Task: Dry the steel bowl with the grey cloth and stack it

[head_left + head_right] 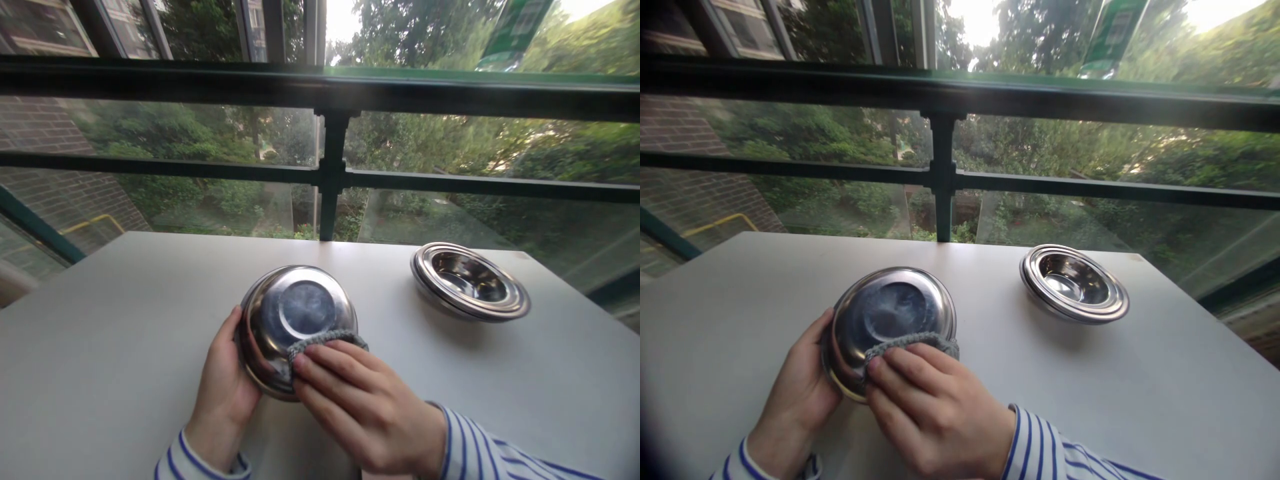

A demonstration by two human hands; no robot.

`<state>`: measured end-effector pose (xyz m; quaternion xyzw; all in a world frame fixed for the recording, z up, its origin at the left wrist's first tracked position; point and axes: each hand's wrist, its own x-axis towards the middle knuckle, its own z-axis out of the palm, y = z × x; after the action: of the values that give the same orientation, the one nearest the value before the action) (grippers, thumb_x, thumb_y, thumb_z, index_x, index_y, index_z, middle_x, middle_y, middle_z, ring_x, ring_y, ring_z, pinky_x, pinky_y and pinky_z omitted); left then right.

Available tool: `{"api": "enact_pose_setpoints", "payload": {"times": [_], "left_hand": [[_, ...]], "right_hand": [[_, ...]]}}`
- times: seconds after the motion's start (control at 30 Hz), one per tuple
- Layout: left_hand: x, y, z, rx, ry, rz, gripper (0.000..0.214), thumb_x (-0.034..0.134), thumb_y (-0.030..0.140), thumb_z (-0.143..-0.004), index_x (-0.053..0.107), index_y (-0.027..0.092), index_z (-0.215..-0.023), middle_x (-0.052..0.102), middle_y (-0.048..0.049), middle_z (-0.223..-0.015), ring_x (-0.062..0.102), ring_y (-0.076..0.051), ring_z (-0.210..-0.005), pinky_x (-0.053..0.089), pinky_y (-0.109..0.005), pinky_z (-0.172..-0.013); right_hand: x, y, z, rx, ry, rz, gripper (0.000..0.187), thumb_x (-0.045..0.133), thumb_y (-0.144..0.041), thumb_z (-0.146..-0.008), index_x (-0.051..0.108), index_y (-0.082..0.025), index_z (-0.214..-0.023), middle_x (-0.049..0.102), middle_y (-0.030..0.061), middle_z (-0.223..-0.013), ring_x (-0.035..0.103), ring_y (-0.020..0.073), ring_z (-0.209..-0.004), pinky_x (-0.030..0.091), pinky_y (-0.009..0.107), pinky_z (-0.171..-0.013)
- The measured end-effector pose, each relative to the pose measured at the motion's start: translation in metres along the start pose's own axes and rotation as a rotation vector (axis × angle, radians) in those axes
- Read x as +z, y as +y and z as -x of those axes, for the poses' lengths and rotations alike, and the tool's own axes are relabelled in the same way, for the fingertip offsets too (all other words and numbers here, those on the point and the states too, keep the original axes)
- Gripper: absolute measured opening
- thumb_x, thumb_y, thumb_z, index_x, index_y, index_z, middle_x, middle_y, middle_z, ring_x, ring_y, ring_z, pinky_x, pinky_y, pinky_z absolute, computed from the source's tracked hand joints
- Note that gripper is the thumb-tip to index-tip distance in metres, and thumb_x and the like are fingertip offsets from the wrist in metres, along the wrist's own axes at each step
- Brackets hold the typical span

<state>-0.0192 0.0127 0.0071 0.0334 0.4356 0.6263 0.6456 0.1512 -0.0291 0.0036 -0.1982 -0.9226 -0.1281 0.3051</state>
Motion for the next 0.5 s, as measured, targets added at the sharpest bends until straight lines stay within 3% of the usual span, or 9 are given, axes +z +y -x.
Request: {"api": "enact_pose_setpoints", "payload": {"times": [0.1, 0.23, 0.4, 0.5], "left_hand": [[-0.001, -0.001, 0.0, 0.012, -0.009, -0.001, 0.032, 0.04, 0.02, -0.084, 0.068, 0.011, -0.071, 0.07, -0.0058, -0.063, 0.063, -0.015, -0.054, 0.054, -0.029, -0.063], [-0.002, 0.001, -0.002, 0.029, 0.0, -0.001, 0.031, 0.041, 0.02, -0.083, 0.068, 0.011, -0.073, 0.07, -0.0054, -0.063, 0.063, -0.015, -0.054, 0.053, -0.032, -0.07], [-0.002, 0.001, -0.001, 0.023, -0.016, -0.001, 0.03, 0.041, 0.019, -0.082, 0.068, 0.011, -0.073, 0.07, -0.0058, -0.064, 0.063, -0.015, -0.054, 0.053, -0.033, -0.071], [-0.002, 0.001, 0.0, 0.03, -0.048, -0.005, 0.029, 0.041, 0.02, -0.082, 0.069, 0.011, -0.076, 0.071, -0.0066, -0.068, 0.065, -0.017, -0.06, 0.052, -0.034, -0.073]], "right_hand": [[0.002, 0.004, 0.004, -0.002, 0.009, -0.013, 0.026, 0.042, -0.012, -0.088, 0.063, -0.005, -0.102, 0.06, 0.0109, -0.115, 0.054, 0.0233, -0.107, 0.047, 0.036, -0.091], [0.003, 0.009, 0.011, 0.13, 0.047, 0.032, 0.027, 0.046, -0.011, -0.086, 0.059, -0.003, -0.109, 0.058, 0.0126, -0.118, 0.05, 0.0246, -0.111, 0.046, 0.039, -0.092], [0.0, 0.006, 0.009, 0.024, 0.035, -0.014, 0.026, 0.042, -0.012, -0.088, 0.063, -0.004, -0.102, 0.062, 0.0114, -0.112, 0.054, 0.0235, -0.107, 0.048, 0.037, -0.091], [0.001, 0.011, 0.013, 0.082, 0.048, 0.011, 0.026, 0.045, -0.01, -0.086, 0.06, -0.005, -0.107, 0.06, 0.0117, -0.115, 0.051, 0.0229, -0.112, 0.047, 0.037, -0.092]]}}
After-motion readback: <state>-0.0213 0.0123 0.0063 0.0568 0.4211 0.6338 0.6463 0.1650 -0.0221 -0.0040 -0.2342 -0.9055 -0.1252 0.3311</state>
